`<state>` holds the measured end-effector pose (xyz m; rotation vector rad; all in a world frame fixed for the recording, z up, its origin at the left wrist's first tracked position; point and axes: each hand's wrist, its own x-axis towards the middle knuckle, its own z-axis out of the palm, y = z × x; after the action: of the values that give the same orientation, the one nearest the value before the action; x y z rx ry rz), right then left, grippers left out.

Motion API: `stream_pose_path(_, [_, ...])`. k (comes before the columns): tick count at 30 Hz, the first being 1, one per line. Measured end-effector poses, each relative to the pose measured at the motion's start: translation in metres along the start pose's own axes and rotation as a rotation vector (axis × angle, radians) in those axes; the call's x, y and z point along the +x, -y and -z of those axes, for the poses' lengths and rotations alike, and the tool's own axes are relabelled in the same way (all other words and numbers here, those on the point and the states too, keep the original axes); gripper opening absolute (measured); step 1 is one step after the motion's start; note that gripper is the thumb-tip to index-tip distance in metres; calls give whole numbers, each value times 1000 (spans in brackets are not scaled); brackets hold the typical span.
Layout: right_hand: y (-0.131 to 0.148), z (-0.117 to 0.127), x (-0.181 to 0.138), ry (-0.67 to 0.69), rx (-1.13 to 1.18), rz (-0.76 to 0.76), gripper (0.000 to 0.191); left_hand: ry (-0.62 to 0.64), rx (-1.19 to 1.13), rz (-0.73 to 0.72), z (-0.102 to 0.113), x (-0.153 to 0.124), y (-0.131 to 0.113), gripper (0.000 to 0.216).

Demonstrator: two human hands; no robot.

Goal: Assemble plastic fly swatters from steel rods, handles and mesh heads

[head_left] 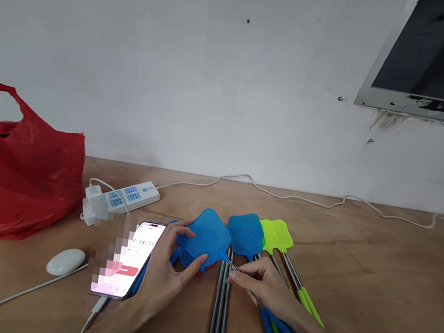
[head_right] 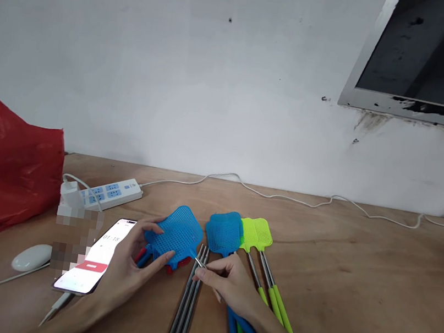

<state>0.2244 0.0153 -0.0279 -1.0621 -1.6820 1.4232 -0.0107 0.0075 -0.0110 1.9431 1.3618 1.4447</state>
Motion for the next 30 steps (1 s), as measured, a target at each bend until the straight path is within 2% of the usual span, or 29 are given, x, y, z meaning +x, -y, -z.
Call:
stream_pose_path(9, [3,-4,-1,-16,52,-20,49,33,-45,-6,1,-2,2,27])
stream_pose_path(13, [4,-1,1,-29,92,-15,46,91,-111,13,1,0,1,30])
stream_pose_path(17, [5,-1,4,-79,145,-11,50,-25,-121,52,1,3,-1,43])
stream_pose_path(20, [7,-1,4,-182,231,-25,48,-73,-94,71,3,5,0,38])
stream_pose_path(24, [14,2,2,-306,522,-113,37,79,-55,119,8,8,-2,20])
stream_pose_path(30, [16,6,4,-388,832,-167,26,445,-84,130,2,7,-12,43])
